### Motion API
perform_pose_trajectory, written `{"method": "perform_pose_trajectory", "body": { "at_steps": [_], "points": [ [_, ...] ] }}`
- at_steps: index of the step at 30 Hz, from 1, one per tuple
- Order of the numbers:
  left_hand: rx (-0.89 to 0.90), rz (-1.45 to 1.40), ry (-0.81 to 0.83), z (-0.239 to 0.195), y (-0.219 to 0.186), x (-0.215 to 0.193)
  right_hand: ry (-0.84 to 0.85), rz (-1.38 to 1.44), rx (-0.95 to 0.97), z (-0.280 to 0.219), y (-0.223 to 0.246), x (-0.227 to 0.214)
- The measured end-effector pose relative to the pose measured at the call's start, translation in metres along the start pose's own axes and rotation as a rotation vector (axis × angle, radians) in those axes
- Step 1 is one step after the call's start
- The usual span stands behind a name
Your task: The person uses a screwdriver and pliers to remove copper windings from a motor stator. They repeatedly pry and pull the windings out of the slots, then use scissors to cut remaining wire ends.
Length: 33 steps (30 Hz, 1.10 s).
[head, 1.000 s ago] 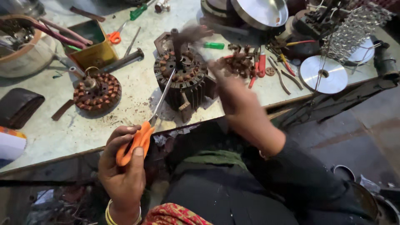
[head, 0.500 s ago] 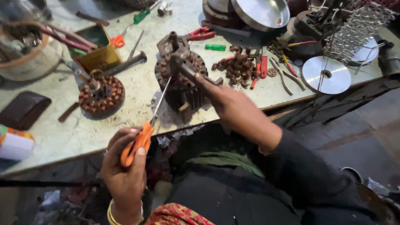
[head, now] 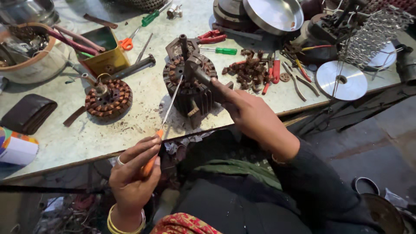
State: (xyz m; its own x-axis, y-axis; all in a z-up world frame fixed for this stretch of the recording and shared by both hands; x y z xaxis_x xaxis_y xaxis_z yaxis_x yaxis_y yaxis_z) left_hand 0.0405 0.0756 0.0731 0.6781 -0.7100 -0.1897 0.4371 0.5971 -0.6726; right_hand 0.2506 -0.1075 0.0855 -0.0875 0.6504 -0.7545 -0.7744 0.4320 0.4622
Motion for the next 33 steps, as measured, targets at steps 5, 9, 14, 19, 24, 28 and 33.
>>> {"method": "perform_pose_trajectory", "body": {
  "at_steps": [5, 9, 14, 19, 24, 28, 33],
  "points": [
    [0.191, 0.017, 0.167, 0.001, -0.006, 0.004, -0.096, 0.002, 0.025, -0.012, -0.003, -0.004],
    [0.286, 0.022, 0.235, -0.005, -0.002, 0.003, -0.091, -0.003, 0.025, -0.014, -0.002, 0.003],
    [-0.091, -0.265, -0.092, -0.018, 0.052, -0.018, -0.057, -0.062, 0.077, -0.021, -0.007, 0.016],
    [-0.552, -0.963, -0.563, -0.036, 0.130, -0.039, -0.094, 0.013, 0.023, -0.019, -0.006, 0.015],
    [-0.647, -1.216, -0.559, -0.027, 0.151, -0.035, -0.121, 0.053, -0.025, -0.021, -0.004, 0.014],
    [-0.575, -1.066, -0.533, -0.028, 0.138, -0.038, -0.097, 0.033, -0.020, -0.018, -0.001, 0.010],
    [-0.387, -0.742, -0.389, -0.024, 0.107, -0.040, -0.148, 0.110, -0.045, -0.015, 0.016, -0.017]
  ]
}}
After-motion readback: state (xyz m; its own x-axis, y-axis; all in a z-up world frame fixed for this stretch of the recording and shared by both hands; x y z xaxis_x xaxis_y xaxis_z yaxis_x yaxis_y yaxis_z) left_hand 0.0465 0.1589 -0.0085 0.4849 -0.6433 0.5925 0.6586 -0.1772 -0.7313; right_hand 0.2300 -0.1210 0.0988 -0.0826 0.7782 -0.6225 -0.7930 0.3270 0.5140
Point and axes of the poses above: each hand's wrist, its own z-axis towards the middle knuckle, its own x-axis out of the palm, y = z × x, the point moved 8 cm from there along z, towards the middle knuckle, and after that the axes turned 6 degrees about -y, right-handed, at the moved point
